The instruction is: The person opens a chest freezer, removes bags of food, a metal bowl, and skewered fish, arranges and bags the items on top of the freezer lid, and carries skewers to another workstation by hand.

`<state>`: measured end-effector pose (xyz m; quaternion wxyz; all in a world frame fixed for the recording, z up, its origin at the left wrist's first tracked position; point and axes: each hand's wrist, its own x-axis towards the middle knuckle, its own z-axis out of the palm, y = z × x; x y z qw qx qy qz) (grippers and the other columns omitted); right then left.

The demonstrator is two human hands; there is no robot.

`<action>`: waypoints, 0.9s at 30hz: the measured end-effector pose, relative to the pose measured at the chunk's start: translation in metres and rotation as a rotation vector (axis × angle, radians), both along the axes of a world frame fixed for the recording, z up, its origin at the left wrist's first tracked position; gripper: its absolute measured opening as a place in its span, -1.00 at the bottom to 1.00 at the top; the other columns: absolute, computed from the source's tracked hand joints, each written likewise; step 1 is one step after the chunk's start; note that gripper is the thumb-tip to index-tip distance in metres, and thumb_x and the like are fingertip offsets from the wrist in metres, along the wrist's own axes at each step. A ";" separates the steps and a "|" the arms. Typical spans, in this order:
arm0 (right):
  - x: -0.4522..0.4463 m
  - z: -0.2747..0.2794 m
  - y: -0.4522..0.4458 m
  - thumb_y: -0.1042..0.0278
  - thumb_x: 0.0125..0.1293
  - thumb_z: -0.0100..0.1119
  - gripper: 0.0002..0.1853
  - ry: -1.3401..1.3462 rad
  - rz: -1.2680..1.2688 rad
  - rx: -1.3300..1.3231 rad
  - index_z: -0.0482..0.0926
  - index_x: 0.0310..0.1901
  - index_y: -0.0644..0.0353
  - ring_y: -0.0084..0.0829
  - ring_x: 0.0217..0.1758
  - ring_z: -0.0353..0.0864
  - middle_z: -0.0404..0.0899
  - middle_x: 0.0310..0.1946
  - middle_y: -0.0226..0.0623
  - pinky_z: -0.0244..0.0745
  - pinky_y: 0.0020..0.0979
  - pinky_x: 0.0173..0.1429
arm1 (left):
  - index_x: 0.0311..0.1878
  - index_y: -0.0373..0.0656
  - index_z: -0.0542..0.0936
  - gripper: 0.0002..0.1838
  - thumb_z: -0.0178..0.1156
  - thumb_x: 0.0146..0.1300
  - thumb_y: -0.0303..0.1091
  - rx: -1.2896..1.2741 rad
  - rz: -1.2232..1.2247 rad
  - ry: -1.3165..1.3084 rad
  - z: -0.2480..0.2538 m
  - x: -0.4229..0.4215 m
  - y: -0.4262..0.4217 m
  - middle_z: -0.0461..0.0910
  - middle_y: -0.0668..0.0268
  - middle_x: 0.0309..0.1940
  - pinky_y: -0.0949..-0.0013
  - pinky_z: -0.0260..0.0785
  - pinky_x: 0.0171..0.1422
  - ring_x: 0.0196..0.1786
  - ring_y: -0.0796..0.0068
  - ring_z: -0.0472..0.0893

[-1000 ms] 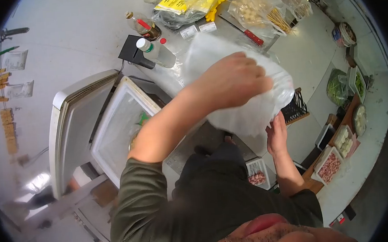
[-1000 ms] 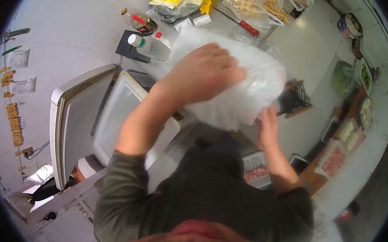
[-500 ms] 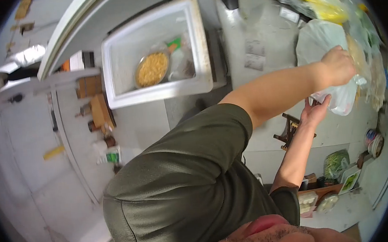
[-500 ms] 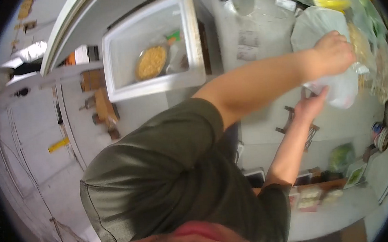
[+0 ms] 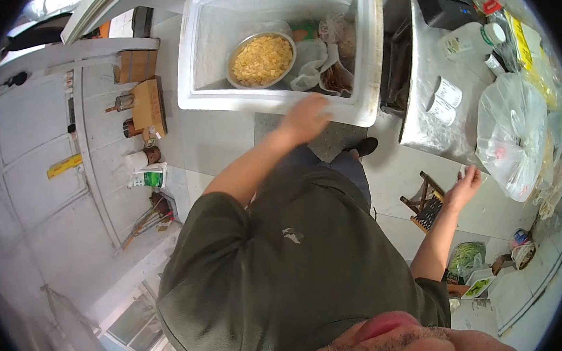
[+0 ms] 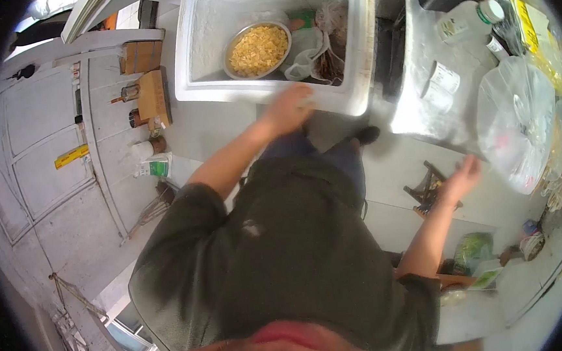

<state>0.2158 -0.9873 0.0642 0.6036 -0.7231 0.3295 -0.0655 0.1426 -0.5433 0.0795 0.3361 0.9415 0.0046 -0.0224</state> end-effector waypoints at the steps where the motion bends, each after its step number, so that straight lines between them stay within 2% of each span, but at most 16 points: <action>1: -0.011 -0.001 0.023 0.11 0.36 0.15 -0.42 0.017 0.051 -0.031 0.26 0.25 0.32 -0.37 0.16 0.42 0.40 0.13 -0.22 0.32 -0.28 0.26 | -0.06 -0.26 0.57 -0.66 0.21 0.21 -0.21 0.038 0.134 0.070 -0.005 -0.010 0.043 0.57 0.05 -0.06 0.18 0.43 0.09 -0.01 0.08 0.58; 2: -0.020 -0.004 0.047 0.07 0.40 0.06 -0.38 0.090 0.164 -0.107 0.20 0.30 0.37 -0.25 0.23 0.38 0.32 0.25 -0.07 0.29 -0.31 0.30 | -0.04 -0.26 0.58 -0.62 0.21 0.20 -0.16 -0.025 0.323 0.203 -0.002 -0.013 0.081 0.58 0.02 -0.07 0.17 0.41 0.11 0.02 0.07 0.57; 3: -0.032 0.001 0.079 0.10 0.39 0.07 -0.42 0.150 0.235 -0.131 0.25 0.27 0.34 -0.31 0.17 0.41 0.37 0.19 -0.13 0.33 -0.33 0.23 | -0.03 -0.27 0.58 -0.57 0.21 0.18 -0.12 -0.087 0.505 0.340 -0.001 -0.013 0.120 0.60 0.00 -0.09 0.16 0.39 0.13 0.04 0.06 0.56; 4: -0.046 -0.020 0.099 0.17 0.37 0.14 -0.56 0.056 0.239 -0.108 0.36 0.14 0.26 -0.47 0.05 0.46 0.45 0.02 -0.32 0.36 -0.41 0.12 | -0.05 -0.28 0.59 -0.58 0.22 0.17 -0.12 -0.049 0.554 0.327 -0.023 -0.014 0.167 0.61 -0.01 -0.12 0.17 0.40 0.11 0.01 0.06 0.58; 7: -0.092 -0.027 0.183 0.18 0.37 0.14 -0.62 0.182 0.382 -0.007 0.42 0.07 0.27 -0.50 -0.11 0.54 0.52 -0.14 -0.35 0.43 -0.45 -0.02 | -0.09 -0.33 0.61 -0.55 0.23 0.15 -0.10 -0.175 0.794 0.396 -0.074 0.008 0.277 0.63 -0.06 -0.13 0.17 0.42 0.09 -0.02 0.08 0.61; 9: -0.134 -0.031 0.233 0.22 0.36 0.14 -0.59 0.288 0.440 -0.006 0.41 0.12 0.32 -0.47 -0.13 0.56 0.56 -0.12 -0.29 0.44 -0.45 -0.05 | -0.05 -0.31 0.62 -0.56 0.15 0.18 -0.11 0.219 0.550 0.676 -0.153 0.025 0.352 0.59 -0.03 -0.01 0.18 0.41 0.14 0.07 0.06 0.58; 12: -0.192 -0.019 0.284 0.25 0.34 0.13 -0.55 0.479 0.616 -0.059 0.43 0.11 0.44 -0.37 -0.07 0.58 0.62 -0.15 -0.09 0.45 -0.40 0.06 | -0.01 -0.24 0.62 -0.57 0.05 0.20 -0.15 0.593 -0.170 0.929 -0.218 0.034 0.399 0.55 0.00 0.07 0.21 0.40 0.18 0.15 0.04 0.53; 15: -0.225 0.001 0.301 0.24 0.34 0.12 -0.56 0.561 0.590 -0.121 0.45 0.09 0.45 -0.36 -0.08 0.61 0.62 -0.15 -0.08 0.47 -0.41 0.01 | -0.01 -0.21 0.62 -0.62 -0.03 0.23 -0.25 0.176 0.360 0.906 -0.275 0.026 0.400 0.51 0.03 0.14 0.18 0.40 0.17 0.18 0.00 0.49; 16: -0.232 0.003 0.299 0.24 0.34 0.12 -0.56 0.571 0.567 -0.161 0.46 0.09 0.45 -0.36 -0.09 0.62 0.62 -0.15 -0.08 0.48 -0.41 0.00 | 0.01 -0.28 0.59 -0.63 -0.07 0.27 -0.30 0.058 0.468 0.884 -0.307 0.021 0.402 0.54 0.01 0.11 0.16 0.40 0.09 0.08 0.06 0.55; 19: -0.243 0.017 0.292 0.24 0.34 0.10 -0.56 0.623 0.391 -0.168 0.46 0.08 0.46 -0.38 -0.13 0.63 0.63 -0.15 -0.08 0.49 -0.43 -0.05 | 0.04 -0.30 0.56 -0.62 -0.02 0.27 -0.30 -0.400 1.044 0.932 -0.310 0.029 0.390 0.57 0.03 -0.09 0.13 0.39 -0.10 -0.13 0.19 0.55; 20: -0.249 0.020 0.289 0.19 0.33 0.15 -0.54 0.615 0.332 -0.157 0.46 0.11 0.40 -0.45 -0.17 0.61 0.61 -0.18 -0.24 0.46 -0.45 -0.10 | 0.04 -0.29 0.56 -0.63 0.00 0.26 -0.30 -0.468 1.149 0.936 -0.305 0.029 0.387 0.58 0.04 -0.13 0.12 0.39 -0.15 -0.19 0.21 0.55; 21: -0.254 0.022 0.286 0.20 0.34 0.13 -0.55 0.603 0.300 -0.165 0.47 0.10 0.41 -0.46 -0.18 0.61 0.61 -0.20 -0.26 0.46 -0.47 -0.12 | 0.04 -0.29 0.56 -0.63 0.01 0.26 -0.29 -0.534 1.259 0.933 -0.293 0.029 0.383 0.58 0.04 -0.17 0.11 0.38 -0.21 -0.25 0.24 0.55; 23: -0.263 0.026 0.291 0.20 0.35 0.12 -0.57 0.620 0.177 -0.180 0.47 0.08 0.41 -0.47 -0.21 0.62 0.62 -0.21 -0.26 0.47 -0.48 -0.16 | 0.01 -0.24 0.57 -0.66 0.05 0.24 -0.27 -0.491 1.270 0.932 -0.223 0.029 0.364 0.57 0.05 -0.21 0.09 0.37 -0.31 -0.35 0.23 0.53; 24: -0.275 0.021 0.292 0.20 0.35 0.12 -0.57 0.623 0.207 -0.185 0.48 0.07 0.41 -0.47 -0.22 0.62 0.62 -0.22 -0.25 0.47 -0.48 -0.18 | -0.03 -0.19 0.56 -0.68 0.11 0.23 -0.22 -0.620 0.954 0.805 -0.237 0.007 0.378 0.54 0.07 -0.27 0.05 0.33 -0.42 -0.47 0.23 0.50; 25: -0.287 0.011 0.287 0.20 0.35 0.12 -0.58 0.608 0.215 -0.211 0.49 0.06 0.41 -0.48 -0.23 0.62 0.63 -0.23 -0.24 0.47 -0.48 -0.19 | 0.02 -0.17 0.52 -0.66 0.12 0.24 -0.21 -0.676 0.893 0.800 -0.251 0.014 0.379 0.53 0.10 -0.21 0.04 0.36 -0.30 -0.36 0.21 0.50; 27: -0.294 0.017 0.304 0.21 0.35 0.11 -0.59 0.671 0.248 -0.209 0.50 0.01 0.45 -0.46 -0.22 0.62 0.64 -0.28 -0.20 0.49 -0.45 -0.17 | 0.13 -0.13 0.45 -0.61 0.13 0.27 -0.21 -0.704 1.038 0.912 -0.257 0.041 0.378 0.53 0.16 -0.08 0.02 0.41 -0.06 -0.12 0.17 0.51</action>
